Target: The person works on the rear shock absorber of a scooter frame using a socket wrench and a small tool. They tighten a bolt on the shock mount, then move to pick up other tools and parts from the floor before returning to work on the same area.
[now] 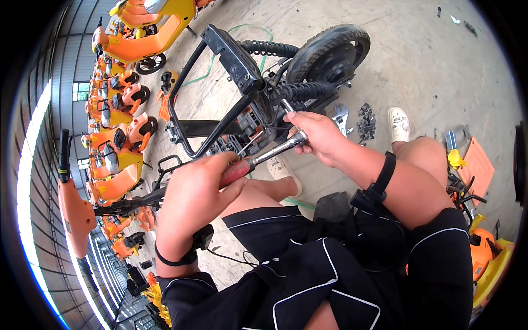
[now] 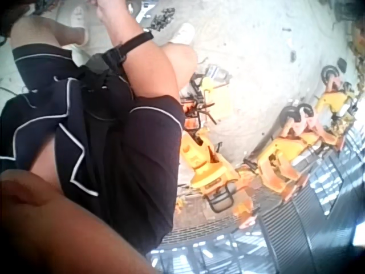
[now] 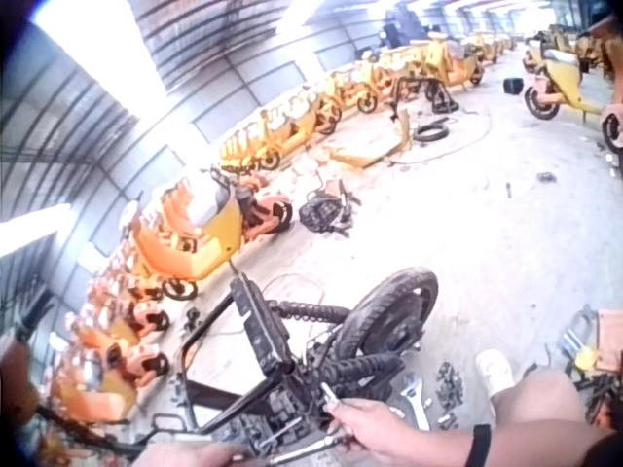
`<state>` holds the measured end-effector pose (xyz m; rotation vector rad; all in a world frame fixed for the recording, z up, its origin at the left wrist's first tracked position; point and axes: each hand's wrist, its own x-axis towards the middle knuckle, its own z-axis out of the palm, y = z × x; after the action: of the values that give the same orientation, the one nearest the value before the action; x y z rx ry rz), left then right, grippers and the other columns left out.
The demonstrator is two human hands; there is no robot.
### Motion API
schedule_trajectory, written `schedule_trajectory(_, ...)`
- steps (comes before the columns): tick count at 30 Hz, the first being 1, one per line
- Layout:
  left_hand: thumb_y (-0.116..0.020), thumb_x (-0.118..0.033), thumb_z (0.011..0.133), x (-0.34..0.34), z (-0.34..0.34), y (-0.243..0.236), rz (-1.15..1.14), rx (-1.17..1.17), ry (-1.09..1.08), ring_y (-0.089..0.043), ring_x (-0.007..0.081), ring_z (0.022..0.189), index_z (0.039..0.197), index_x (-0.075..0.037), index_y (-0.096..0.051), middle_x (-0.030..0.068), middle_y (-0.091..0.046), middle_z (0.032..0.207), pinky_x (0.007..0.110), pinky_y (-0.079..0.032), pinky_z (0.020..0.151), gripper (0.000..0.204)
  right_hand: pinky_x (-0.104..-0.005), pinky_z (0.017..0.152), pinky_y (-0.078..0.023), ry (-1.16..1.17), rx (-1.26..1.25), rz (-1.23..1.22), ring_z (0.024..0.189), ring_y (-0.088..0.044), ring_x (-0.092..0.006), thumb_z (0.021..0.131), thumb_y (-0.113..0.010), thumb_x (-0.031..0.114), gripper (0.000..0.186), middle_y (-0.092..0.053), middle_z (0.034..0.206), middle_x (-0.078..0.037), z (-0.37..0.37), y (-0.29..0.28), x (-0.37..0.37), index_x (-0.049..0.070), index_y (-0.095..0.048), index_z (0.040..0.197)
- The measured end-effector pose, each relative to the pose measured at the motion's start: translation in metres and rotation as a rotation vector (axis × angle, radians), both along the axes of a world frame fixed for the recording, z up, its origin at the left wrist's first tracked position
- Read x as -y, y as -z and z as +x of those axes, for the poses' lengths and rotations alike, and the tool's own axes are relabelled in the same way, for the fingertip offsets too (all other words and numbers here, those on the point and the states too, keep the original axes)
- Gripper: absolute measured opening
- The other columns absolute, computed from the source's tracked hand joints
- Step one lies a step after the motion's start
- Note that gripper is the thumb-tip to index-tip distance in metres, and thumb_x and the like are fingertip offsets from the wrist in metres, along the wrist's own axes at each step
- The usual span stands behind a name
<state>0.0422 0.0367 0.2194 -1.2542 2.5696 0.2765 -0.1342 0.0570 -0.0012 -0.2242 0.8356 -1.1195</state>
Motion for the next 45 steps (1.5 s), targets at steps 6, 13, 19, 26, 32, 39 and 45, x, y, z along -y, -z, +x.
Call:
schedule_trajectory(6,-0.08,-0.017,0.073,-0.003,-0.041,-0.023,-0.064,-0.02,0.034,-0.069,0.0345,0.077,0.111,-0.006,-0.067,0.0158,-0.07,0.087,0.039,-0.054,0.068,0.042,-0.0239,0.042,-0.035,-0.053,0.162,0.065,0.052,-0.056,-0.0136,0.101,-0.057,0.036,0.036,-0.059,0.082,-0.006,-0.005,0.011,0.007,0.003,-0.06,0.117)
schedule_trajectory(13,-0.079,-0.024,0.076,-0.004,-0.031,-0.013,-0.077,0.166,0.066,-0.067,0.0356,0.072,0.1,-0.005,-0.068,0.0152,-0.068,0.08,0.042,-0.052,0.063,0.033,-0.0237,0.046,-0.038,-0.05,0.029,0.041,0.055,-0.056,-0.0123,0.1,-0.059,0.04,0.04,-0.061,0.086,-0.006,-0.002,0.008,0.006,0.004,-0.062,0.119)
schedule_trajectory(19,-0.075,-0.034,0.082,-0.009,-0.008,0.01,-0.166,0.264,0.085,-0.064,0.0352,0.059,0.076,-0.005,-0.06,0.0142,-0.063,0.065,0.044,-0.05,0.055,0.032,-0.0254,0.047,-0.04,-0.045,-0.186,0.02,0.054,-0.057,-0.0136,0.098,-0.061,0.042,0.044,-0.062,0.079,-0.006,0.003,-0.001,0.005,0.001,-0.064,0.114)
schedule_trajectory(26,-0.058,-0.035,0.095,-0.001,-0.019,0.012,-0.091,0.509,0.117,-0.069,0.0315,0.06,0.076,-0.003,-0.064,0.0142,-0.066,0.062,0.042,-0.053,0.056,0.037,-0.0324,0.056,-0.048,-0.199,-0.222,0.051,0.066,-0.064,-0.0189,0.094,-0.066,0.032,0.028,-0.063,0.077,-0.006,-0.005,-0.004,0.02,0.005,-0.062,0.098)
schedule_trajectory(32,-0.06,-0.03,0.087,0.006,-0.029,0.015,0.059,0.509,0.034,-0.07,0.036,0.069,0.084,-0.002,-0.069,0.0185,-0.069,0.071,0.045,-0.056,0.067,0.029,-0.0419,0.071,-0.057,-0.352,-0.107,0.091,0.078,-0.069,-0.0229,0.091,-0.067,0.024,0.021,-0.069,0.08,-0.009,-0.008,-0.001,0.041,0.01,-0.056,0.08)
schedule_trajectory(39,-0.06,-0.029,0.087,0.012,-0.038,0.006,0.187,0.493,-0.048,-0.069,0.0379,0.073,0.087,-0.005,-0.069,0.0189,-0.07,0.076,0.047,-0.056,0.07,0.026,-0.0382,0.062,-0.05,-0.303,-0.14,0.152,0.063,-0.057,-0.0168,0.089,-0.068,0.028,0.021,-0.061,0.072,-0.002,-0.005,-0.005,0.039,0.012,-0.057,0.083)
schedule_trajectory(45,-0.059,-0.028,0.09,0.016,-0.04,0.006,0.242,0.561,-0.066,-0.069,0.0375,0.072,0.089,-0.006,-0.065,0.0184,-0.069,0.076,0.048,-0.056,0.069,0.023,-0.0349,0.045,-0.043,-0.246,-0.159,0.161,0.054,-0.055,-0.0185,0.086,-0.064,0.019,0.02,-0.06,0.07,-0.009,0.003,-0.005,0.039,0.0,-0.061,0.083)
